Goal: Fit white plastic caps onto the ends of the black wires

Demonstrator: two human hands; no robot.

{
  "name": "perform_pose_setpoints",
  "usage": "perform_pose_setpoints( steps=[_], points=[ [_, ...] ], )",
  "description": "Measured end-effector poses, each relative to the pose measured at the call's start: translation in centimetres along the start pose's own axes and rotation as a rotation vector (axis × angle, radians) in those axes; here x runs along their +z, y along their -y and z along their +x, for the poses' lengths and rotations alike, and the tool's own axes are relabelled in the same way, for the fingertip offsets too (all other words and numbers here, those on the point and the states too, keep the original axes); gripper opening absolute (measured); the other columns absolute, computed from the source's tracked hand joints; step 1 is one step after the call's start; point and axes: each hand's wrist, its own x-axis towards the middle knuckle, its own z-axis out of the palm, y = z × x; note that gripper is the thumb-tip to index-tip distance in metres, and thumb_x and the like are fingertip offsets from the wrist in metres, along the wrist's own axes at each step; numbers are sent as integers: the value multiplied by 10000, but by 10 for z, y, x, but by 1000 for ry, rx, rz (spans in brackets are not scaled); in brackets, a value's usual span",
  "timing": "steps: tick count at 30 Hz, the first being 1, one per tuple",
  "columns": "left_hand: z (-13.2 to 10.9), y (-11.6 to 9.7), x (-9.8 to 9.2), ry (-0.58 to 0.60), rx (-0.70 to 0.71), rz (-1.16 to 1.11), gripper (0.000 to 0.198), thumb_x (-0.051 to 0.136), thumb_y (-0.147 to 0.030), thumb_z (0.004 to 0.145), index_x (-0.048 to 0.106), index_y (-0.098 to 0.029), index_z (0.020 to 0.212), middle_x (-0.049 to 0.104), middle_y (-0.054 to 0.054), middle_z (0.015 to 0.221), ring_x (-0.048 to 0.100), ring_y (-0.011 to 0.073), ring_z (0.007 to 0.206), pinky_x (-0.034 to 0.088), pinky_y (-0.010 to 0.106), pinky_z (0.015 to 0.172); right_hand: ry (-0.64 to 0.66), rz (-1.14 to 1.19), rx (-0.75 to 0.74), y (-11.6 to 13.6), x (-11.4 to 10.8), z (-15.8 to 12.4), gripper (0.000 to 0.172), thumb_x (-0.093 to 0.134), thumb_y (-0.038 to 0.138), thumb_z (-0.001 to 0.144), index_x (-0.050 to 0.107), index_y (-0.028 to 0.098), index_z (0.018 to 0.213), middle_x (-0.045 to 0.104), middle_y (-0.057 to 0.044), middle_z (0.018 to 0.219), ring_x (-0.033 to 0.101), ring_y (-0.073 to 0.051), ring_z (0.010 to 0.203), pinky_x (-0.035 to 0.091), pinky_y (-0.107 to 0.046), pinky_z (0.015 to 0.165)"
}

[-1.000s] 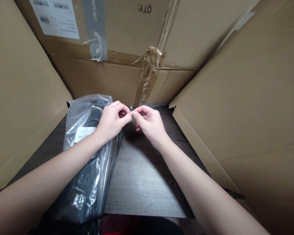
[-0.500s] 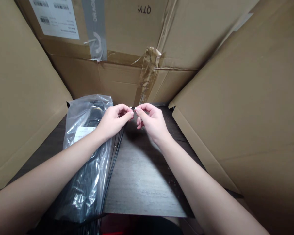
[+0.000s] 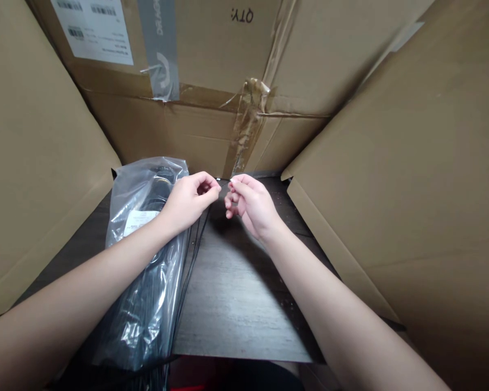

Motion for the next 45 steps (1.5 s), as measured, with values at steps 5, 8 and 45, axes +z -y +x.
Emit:
perform_pose_setpoints(
  steps=[5,8,45],
  points=[
    [-3,-3,1,-22,-6,-66,157,650,-297,818,673,-150,767,685,14,738,591,139,687,453,270,682,-11,-113,-80,0,-2,1,323,748,437,802,508,221,816,471,92,566,517,-92,473,455,-185,370],
    [-2,-4,2,8,-67,-204,217,671,-355,813,683,-146,754,684,22,723,588,135,668,463,273,681,9,-203,-143,-2,-3,2,373,773,492,775,530,211,804,531,68,584,513,-84,471,457,-181,370],
    [2,-4,-1,18,-192,-349,212,813,-347,677,758,-151,736,703,23,700,593,140,656,490,295,694,-49,-230,-157,-8,-2,3,351,779,473,769,555,204,799,529,67,580,517,-82,473,468,-182,382]
  ],
)
